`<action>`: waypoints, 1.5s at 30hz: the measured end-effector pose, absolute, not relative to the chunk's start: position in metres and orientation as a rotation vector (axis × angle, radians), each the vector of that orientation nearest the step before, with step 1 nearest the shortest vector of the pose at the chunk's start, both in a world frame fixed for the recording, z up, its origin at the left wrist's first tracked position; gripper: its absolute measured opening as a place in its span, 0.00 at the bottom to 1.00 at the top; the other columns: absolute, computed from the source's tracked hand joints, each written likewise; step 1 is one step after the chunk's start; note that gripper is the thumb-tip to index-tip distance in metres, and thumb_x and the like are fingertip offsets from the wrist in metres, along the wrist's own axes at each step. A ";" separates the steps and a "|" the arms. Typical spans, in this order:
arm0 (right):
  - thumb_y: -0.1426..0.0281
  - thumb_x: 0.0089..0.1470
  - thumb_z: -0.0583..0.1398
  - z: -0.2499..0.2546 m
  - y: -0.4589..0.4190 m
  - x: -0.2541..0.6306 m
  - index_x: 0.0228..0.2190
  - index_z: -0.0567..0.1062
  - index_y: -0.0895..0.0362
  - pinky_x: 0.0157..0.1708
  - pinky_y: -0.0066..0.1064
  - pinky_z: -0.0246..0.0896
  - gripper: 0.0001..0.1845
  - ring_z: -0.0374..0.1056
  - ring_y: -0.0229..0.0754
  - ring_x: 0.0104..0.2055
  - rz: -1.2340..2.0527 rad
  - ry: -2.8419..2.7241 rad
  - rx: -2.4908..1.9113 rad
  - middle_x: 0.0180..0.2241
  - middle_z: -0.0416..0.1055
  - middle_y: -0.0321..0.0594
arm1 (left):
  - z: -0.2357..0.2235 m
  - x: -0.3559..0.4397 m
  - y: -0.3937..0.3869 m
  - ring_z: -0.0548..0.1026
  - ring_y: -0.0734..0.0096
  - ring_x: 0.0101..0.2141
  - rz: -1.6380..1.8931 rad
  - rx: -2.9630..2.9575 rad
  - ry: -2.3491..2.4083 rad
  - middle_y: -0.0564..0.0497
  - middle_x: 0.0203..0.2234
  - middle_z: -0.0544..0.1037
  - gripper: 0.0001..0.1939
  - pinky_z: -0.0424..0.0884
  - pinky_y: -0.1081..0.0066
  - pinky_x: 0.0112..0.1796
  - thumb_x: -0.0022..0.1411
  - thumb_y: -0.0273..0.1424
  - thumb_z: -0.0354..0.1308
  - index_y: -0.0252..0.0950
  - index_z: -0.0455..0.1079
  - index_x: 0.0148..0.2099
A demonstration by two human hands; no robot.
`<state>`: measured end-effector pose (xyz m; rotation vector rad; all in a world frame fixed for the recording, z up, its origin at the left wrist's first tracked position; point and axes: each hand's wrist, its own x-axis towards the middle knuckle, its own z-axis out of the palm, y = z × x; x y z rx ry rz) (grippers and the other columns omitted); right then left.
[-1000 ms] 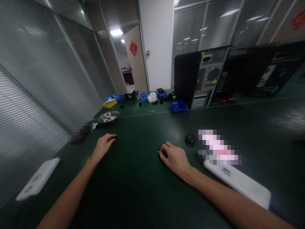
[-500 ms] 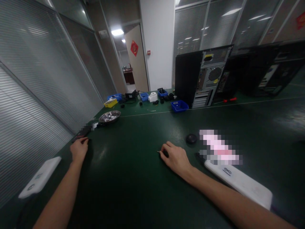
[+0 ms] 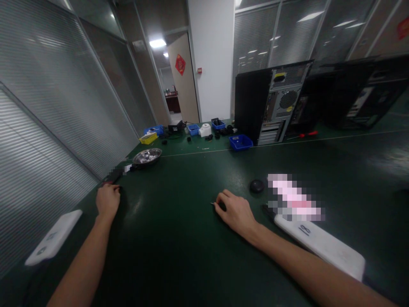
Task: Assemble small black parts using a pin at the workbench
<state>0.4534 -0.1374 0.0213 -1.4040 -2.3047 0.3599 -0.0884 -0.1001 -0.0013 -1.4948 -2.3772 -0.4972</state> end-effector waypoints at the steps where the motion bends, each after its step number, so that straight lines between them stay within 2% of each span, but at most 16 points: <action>1: 0.63 0.66 0.57 0.022 -0.137 0.453 0.38 0.75 0.53 0.29 0.28 0.53 0.09 0.68 0.37 0.32 0.360 -2.304 -1.404 0.40 0.73 0.37 | -0.001 -0.088 -0.100 0.73 0.45 0.50 -0.474 -1.508 -2.363 0.34 0.50 0.77 0.21 0.70 0.54 0.53 0.66 0.31 0.47 0.29 0.80 0.49; 7: 0.62 0.66 0.57 0.022 -0.137 0.454 0.39 0.75 0.53 0.29 0.28 0.55 0.10 0.68 0.36 0.32 0.385 -2.309 -1.384 0.42 0.73 0.37 | -0.006 -0.091 -0.097 0.74 0.46 0.48 -0.357 -1.540 -2.321 0.32 0.50 0.74 0.23 0.72 0.56 0.48 0.66 0.28 0.46 0.28 0.77 0.54; 13: 0.62 0.67 0.57 0.022 -0.138 0.454 0.39 0.75 0.53 0.29 0.28 0.57 0.10 0.69 0.36 0.33 0.396 -2.311 -1.381 0.42 0.73 0.37 | -0.006 -0.088 -0.095 0.73 0.47 0.50 -0.313 -1.545 -2.310 0.31 0.51 0.73 0.22 0.71 0.58 0.52 0.65 0.27 0.46 0.26 0.76 0.54; 21: 0.62 0.67 0.57 0.025 -0.138 0.453 0.39 0.75 0.53 0.29 0.28 0.58 0.10 0.69 0.36 0.33 0.399 -2.324 -1.405 0.42 0.73 0.37 | 0.003 -0.081 -0.097 0.74 0.45 0.50 -0.300 -1.546 -2.336 0.30 0.51 0.75 0.21 0.71 0.57 0.52 0.65 0.27 0.47 0.25 0.78 0.51; 33: 0.63 0.66 0.57 0.024 -0.139 0.454 0.39 0.75 0.53 0.31 0.29 0.57 0.09 0.70 0.37 0.33 0.377 -2.317 -1.409 0.41 0.73 0.37 | 0.007 -0.082 -0.099 0.77 0.47 0.44 -0.400 -1.417 -2.452 0.35 0.41 0.80 0.19 0.72 0.55 0.48 0.68 0.33 0.49 0.30 0.79 0.47; 40: 0.63 0.67 0.56 0.027 -0.139 0.453 0.38 0.75 0.53 0.30 0.29 0.58 0.10 0.70 0.37 0.33 0.383 -2.319 -1.408 0.41 0.73 0.38 | 0.014 -0.075 -0.105 0.76 0.44 0.45 -0.504 -1.394 -2.501 0.34 0.43 0.79 0.16 0.71 0.55 0.46 0.66 0.35 0.53 0.30 0.77 0.46; 45: 0.62 0.66 0.57 0.024 -0.138 0.453 0.39 0.75 0.53 0.31 0.29 0.58 0.09 0.70 0.37 0.33 0.390 -2.314 -1.403 0.41 0.73 0.37 | 0.032 -0.036 -0.098 0.76 0.51 0.46 -0.671 -1.655 -2.391 0.40 0.44 0.80 0.13 0.69 0.59 0.49 0.66 0.34 0.54 0.33 0.78 0.44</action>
